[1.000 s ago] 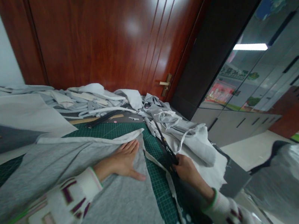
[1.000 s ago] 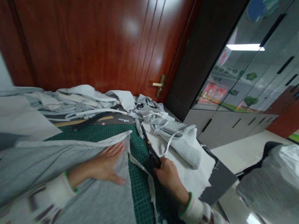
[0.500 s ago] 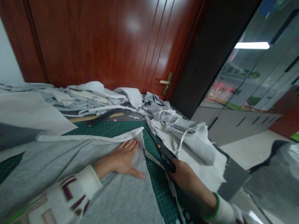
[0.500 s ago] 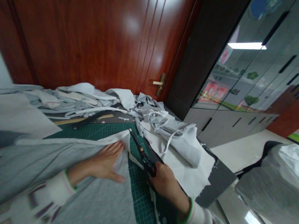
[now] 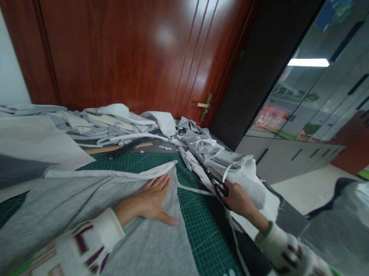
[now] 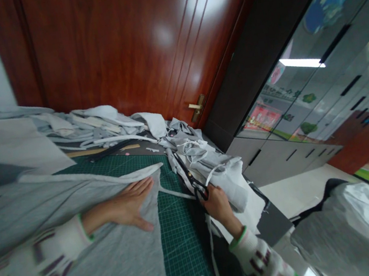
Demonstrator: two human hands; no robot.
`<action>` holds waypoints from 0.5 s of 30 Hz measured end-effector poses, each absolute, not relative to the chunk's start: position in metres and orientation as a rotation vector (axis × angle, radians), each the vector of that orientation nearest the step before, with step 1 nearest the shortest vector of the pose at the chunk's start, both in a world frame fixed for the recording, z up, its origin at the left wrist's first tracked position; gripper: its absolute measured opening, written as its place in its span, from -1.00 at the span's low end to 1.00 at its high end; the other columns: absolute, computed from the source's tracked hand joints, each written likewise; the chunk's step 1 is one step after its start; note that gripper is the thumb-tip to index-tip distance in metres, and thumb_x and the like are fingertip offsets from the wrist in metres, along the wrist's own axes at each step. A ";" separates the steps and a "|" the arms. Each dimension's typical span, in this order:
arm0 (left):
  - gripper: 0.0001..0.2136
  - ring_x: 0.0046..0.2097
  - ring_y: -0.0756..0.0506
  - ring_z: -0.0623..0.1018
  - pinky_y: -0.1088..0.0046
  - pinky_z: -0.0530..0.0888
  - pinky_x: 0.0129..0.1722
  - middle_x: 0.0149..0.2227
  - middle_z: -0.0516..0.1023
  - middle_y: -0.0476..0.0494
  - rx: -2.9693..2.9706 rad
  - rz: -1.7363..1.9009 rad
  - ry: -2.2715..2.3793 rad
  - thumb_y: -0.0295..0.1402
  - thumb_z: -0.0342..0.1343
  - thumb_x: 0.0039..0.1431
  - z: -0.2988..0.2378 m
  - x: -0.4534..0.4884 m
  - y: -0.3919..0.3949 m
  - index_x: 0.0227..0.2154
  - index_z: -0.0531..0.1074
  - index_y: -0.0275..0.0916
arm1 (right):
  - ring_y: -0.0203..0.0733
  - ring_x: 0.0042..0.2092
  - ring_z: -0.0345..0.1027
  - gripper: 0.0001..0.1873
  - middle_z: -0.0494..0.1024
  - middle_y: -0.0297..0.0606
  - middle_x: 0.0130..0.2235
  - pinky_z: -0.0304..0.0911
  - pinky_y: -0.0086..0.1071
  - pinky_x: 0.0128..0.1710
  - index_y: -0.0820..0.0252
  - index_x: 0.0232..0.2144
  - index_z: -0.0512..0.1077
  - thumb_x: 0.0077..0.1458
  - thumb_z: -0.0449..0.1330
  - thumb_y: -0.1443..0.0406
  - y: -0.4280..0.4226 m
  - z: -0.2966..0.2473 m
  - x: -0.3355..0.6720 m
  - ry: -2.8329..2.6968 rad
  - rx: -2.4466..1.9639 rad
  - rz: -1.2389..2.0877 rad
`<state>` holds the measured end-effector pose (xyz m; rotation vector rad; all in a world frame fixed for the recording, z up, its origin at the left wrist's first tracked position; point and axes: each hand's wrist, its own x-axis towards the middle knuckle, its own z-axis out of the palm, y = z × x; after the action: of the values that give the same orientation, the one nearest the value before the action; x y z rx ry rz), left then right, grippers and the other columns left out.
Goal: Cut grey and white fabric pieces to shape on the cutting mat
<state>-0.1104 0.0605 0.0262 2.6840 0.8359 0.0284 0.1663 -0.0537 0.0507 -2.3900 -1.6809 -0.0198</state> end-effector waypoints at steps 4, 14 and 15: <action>0.32 0.44 -0.46 -0.16 0.03 -0.10 0.37 0.41 -0.24 -0.66 2.687 0.075 0.825 0.33 0.23 -0.21 0.025 -0.111 0.063 0.38 -0.12 -0.62 | 0.04 -0.17 0.38 -0.92 0.55 -0.02 -0.30 0.14 -0.28 -0.21 0.26 -0.33 0.44 0.08 0.16 0.44 -0.049 0.046 0.176 -1.682 -2.363 -0.060; -0.39 0.44 -0.29 0.00 0.12 0.02 0.36 0.44 0.02 -0.34 2.712 0.450 1.113 -0.08 -0.04 0.35 0.000 -0.109 0.090 0.34 0.15 -0.31 | -0.15 -0.43 0.24 -0.51 0.33 -0.31 -0.50 0.18 -0.28 -0.39 0.10 -0.50 0.29 0.24 -0.05 -0.10 -0.071 0.052 0.171 -1.382 -2.039 0.559; -0.40 0.44 -0.30 0.02 0.09 0.04 0.35 0.43 0.04 -0.35 2.715 0.464 1.139 -0.09 -0.04 0.35 -0.002 -0.109 0.090 0.34 0.16 -0.30 | -0.18 -0.41 0.25 -0.46 0.35 -0.32 -0.48 0.19 -0.30 -0.38 0.11 -0.49 0.33 0.19 0.00 -0.18 -0.079 0.055 0.167 -1.310 -1.914 0.741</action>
<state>-0.1086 0.0900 -0.0022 2.7154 1.1389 0.4635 0.1672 -0.0794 0.0548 -1.9136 -1.3105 0.7408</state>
